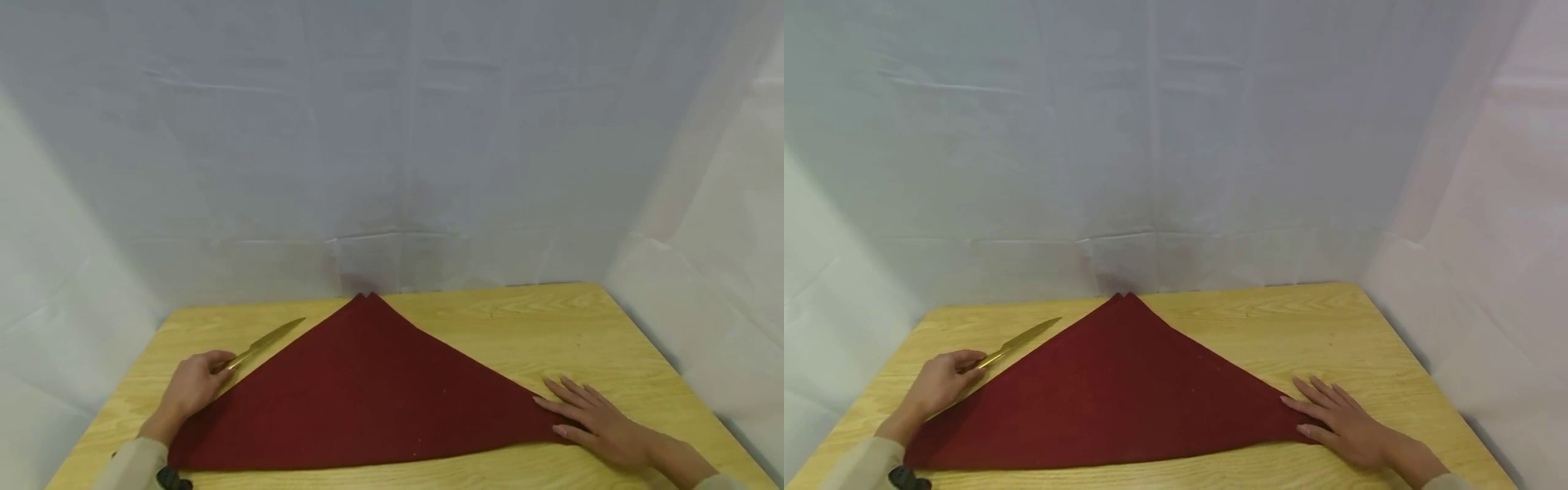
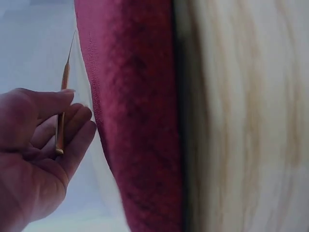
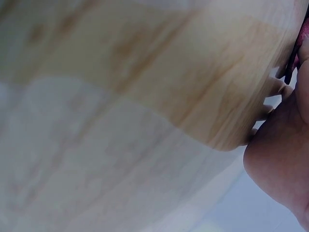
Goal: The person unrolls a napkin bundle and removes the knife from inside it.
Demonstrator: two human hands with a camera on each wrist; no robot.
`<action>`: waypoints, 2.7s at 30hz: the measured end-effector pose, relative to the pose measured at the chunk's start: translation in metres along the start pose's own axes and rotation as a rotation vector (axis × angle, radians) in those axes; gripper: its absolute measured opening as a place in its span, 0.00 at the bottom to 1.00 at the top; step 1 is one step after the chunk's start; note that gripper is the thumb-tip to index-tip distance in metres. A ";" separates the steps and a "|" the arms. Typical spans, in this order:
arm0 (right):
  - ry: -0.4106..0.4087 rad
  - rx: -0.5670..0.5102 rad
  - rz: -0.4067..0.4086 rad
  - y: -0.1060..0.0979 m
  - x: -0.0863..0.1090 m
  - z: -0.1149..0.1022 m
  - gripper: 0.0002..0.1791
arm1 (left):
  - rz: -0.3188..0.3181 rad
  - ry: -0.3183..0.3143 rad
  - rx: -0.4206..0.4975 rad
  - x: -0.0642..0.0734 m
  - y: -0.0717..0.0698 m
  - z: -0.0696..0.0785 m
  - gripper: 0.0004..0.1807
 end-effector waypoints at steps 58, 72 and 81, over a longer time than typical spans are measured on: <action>0.011 -0.012 -0.014 0.000 0.000 0.000 0.27 | -0.034 -0.132 0.096 0.003 0.004 -0.006 0.13; -0.004 -0.013 -0.003 0.000 0.000 0.000 0.27 | -0.069 -0.197 0.159 0.006 0.005 -0.011 0.16; -0.010 -0.007 0.002 -0.002 -0.001 0.000 0.27 | -0.081 -0.198 0.148 0.008 0.005 -0.008 0.19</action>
Point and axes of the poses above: each hand's wrist, its own x-axis away from the middle knuckle, its own y-axis out of the palm, z = x × y, the point moved 1 cm from there along -x, towards the middle knuckle, and after that the axes turned 15 degrees about y, right-handed, at the moved point
